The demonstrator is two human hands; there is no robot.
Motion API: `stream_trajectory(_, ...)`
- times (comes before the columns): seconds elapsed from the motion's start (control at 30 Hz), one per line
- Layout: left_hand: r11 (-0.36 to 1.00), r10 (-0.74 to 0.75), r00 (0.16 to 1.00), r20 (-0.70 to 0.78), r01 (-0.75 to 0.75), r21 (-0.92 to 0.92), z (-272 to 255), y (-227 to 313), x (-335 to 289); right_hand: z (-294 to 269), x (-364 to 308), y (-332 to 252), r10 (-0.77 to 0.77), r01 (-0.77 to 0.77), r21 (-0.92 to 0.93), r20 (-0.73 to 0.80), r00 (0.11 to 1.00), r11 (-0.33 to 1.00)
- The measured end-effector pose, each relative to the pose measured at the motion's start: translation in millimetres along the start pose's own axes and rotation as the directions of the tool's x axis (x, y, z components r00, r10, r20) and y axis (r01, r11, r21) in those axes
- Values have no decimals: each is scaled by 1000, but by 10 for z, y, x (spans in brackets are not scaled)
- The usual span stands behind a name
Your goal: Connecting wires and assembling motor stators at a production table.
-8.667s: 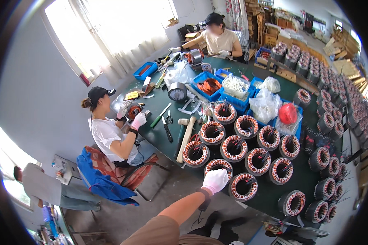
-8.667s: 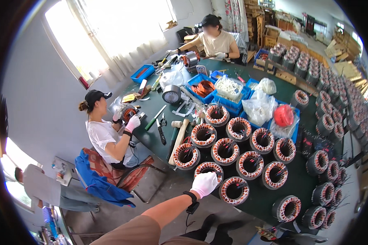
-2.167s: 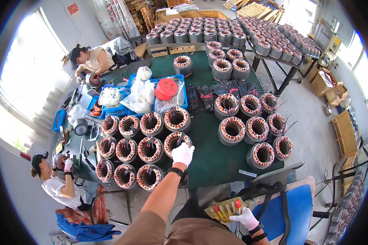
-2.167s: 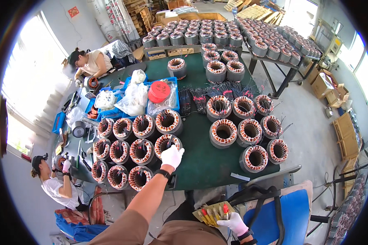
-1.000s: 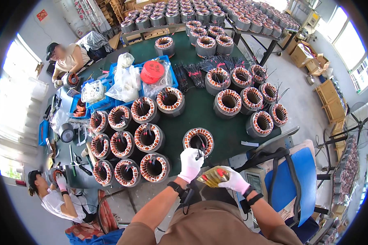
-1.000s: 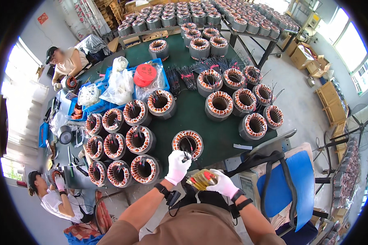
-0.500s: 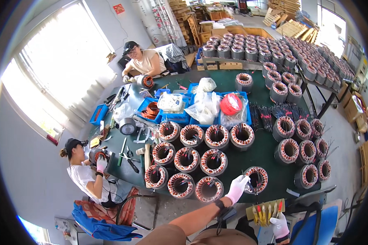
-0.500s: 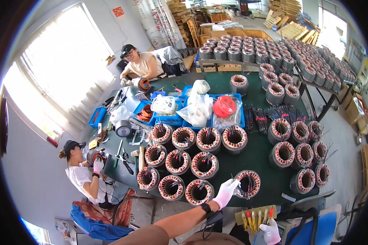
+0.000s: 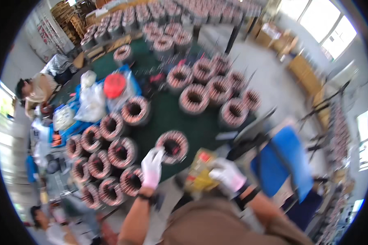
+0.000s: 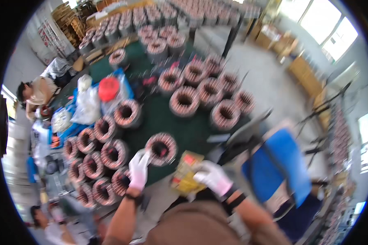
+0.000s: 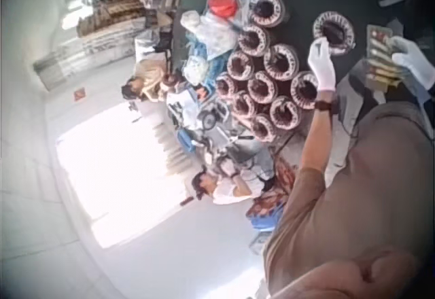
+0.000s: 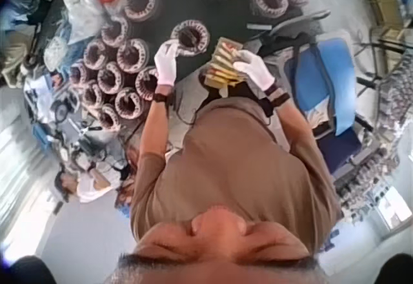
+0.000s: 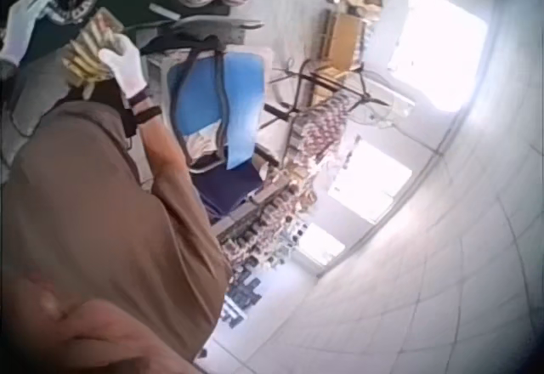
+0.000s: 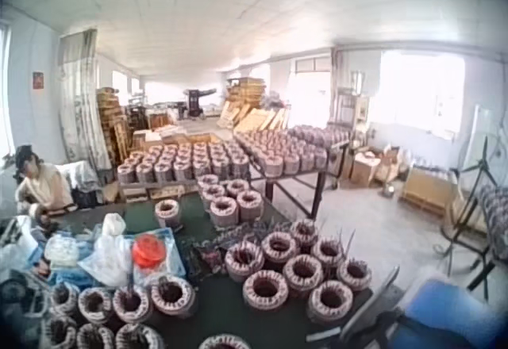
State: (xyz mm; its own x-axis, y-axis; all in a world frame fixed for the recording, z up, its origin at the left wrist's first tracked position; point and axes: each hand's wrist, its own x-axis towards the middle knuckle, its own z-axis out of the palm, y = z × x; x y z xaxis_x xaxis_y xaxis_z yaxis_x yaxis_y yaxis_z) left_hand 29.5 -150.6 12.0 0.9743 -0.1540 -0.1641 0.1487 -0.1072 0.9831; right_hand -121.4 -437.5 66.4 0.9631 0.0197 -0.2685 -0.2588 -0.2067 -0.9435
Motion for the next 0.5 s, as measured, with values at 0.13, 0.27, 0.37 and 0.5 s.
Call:
stream_trajectory(0.13, 945, -251, 961, 120, 270, -187, 92, 2, 187, 169, -82, 337, 233, -164, 542, -61, 970, 824)
stream_trajectory(0.27, 898, -286, 950, 123, 311, -311, 119, -86, 45, 178, -175, 560, 267, -191, 604, -37, 963, 773)
stream_trajectory(0.37, 895, -260, 960, 108, 281, -346, 180, -30, -188, 158, -257, 629, 314, -231, 549, -62, 947, 803)
stream_trajectory(0.5, 979, 39, 982, 182, -73, 188, 173, -107, -673, 216, -313, 686, 352, -249, 608, -53, 935, 754)
